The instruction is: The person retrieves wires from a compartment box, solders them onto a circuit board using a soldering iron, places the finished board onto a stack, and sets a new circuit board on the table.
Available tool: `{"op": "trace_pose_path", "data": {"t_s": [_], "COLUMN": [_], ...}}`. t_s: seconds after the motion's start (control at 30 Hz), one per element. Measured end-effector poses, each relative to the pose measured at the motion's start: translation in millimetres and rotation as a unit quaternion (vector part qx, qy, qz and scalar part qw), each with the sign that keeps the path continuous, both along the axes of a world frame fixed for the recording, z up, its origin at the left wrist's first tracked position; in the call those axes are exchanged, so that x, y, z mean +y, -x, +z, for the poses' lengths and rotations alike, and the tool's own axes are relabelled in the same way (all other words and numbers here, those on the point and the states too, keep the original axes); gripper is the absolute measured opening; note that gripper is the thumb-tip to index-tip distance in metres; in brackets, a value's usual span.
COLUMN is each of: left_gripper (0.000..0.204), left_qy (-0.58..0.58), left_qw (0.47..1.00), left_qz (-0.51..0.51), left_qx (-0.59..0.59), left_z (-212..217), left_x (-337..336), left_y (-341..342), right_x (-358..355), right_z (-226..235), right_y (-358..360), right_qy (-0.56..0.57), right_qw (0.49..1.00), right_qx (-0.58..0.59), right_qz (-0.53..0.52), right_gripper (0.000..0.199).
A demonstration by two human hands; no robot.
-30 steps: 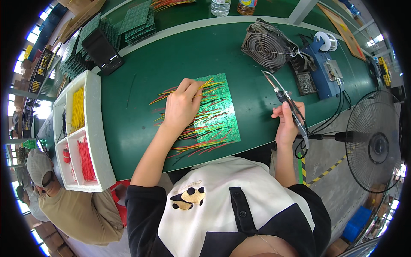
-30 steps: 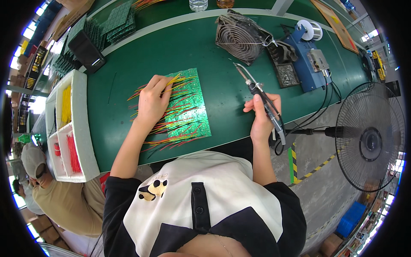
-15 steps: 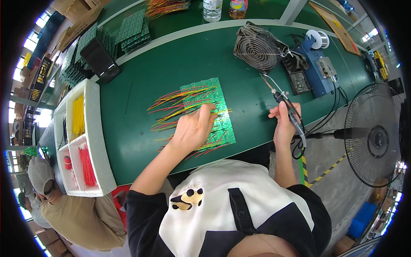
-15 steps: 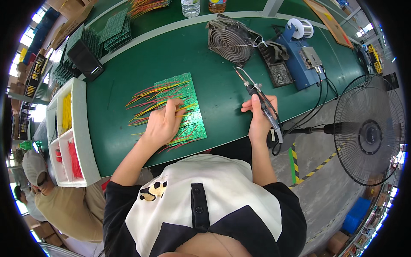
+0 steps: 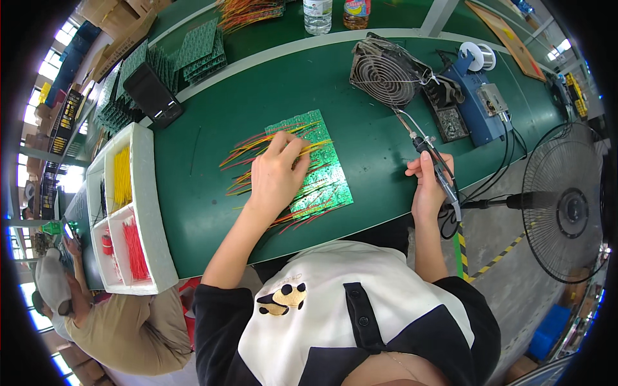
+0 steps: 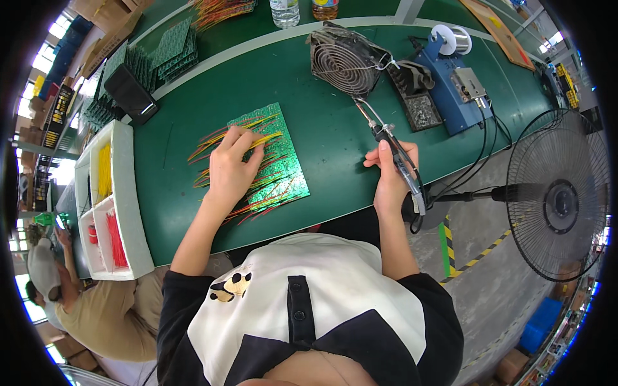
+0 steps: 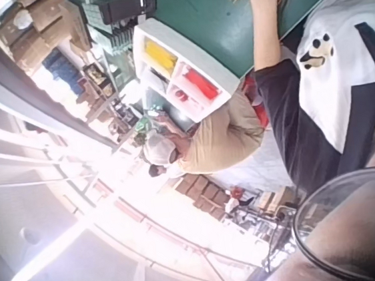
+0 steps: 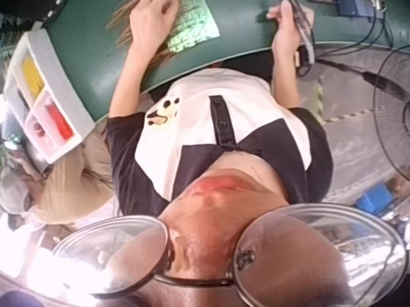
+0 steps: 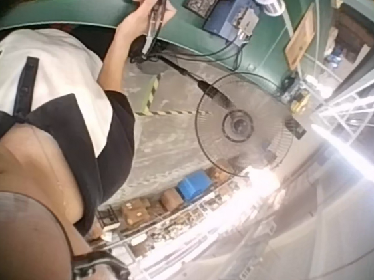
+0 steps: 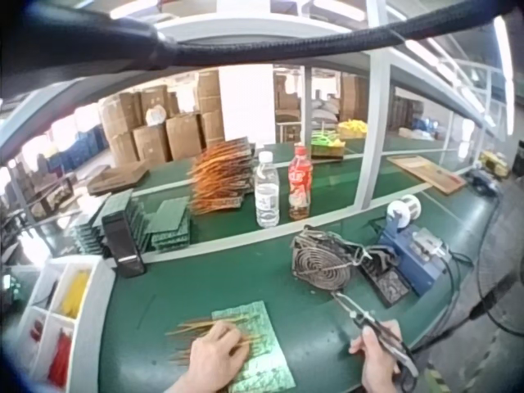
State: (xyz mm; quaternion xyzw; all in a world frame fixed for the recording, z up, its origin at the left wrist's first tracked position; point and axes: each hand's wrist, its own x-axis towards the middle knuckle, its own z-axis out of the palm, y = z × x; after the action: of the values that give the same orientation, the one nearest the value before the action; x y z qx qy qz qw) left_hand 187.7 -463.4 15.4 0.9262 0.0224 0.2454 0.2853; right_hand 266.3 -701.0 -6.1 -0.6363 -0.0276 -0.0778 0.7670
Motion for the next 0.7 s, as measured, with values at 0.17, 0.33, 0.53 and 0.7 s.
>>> {"op": "trace_pose_path", "data": {"t_s": [0.17, 0.33, 0.53, 0.7], "left_gripper": [0.015, 0.020, 0.025, 0.027], "left_qy": [-0.007, -0.015, -0.013, 0.010], "left_qw": [1.000, 1.000, 0.999, 0.998], "left_qz": [-0.016, -0.023, -0.030, -0.033], "left_qx": [-0.014, 0.002, -0.004, -0.045], "left_z": [-9, -15, -20, -22], "left_x": [5, 4, 7, 7], "left_y": [-7, -7, -3, -4], "right_x": [0, 10, 21, 24], "right_z": [-2, 3, -2, -5], "right_y": [0, 6, 15, 20], "right_qy": [-0.001, 0.007, -0.021, -0.028], "right_qw": [1.000, 0.999, 0.995, 0.988], "right_qx": [-0.005, 0.003, 0.006, 0.017], "right_qz": [0.020, 0.036, 0.094, 0.153], "right_gripper": [0.014, 0.017, 0.017, 0.017]}}
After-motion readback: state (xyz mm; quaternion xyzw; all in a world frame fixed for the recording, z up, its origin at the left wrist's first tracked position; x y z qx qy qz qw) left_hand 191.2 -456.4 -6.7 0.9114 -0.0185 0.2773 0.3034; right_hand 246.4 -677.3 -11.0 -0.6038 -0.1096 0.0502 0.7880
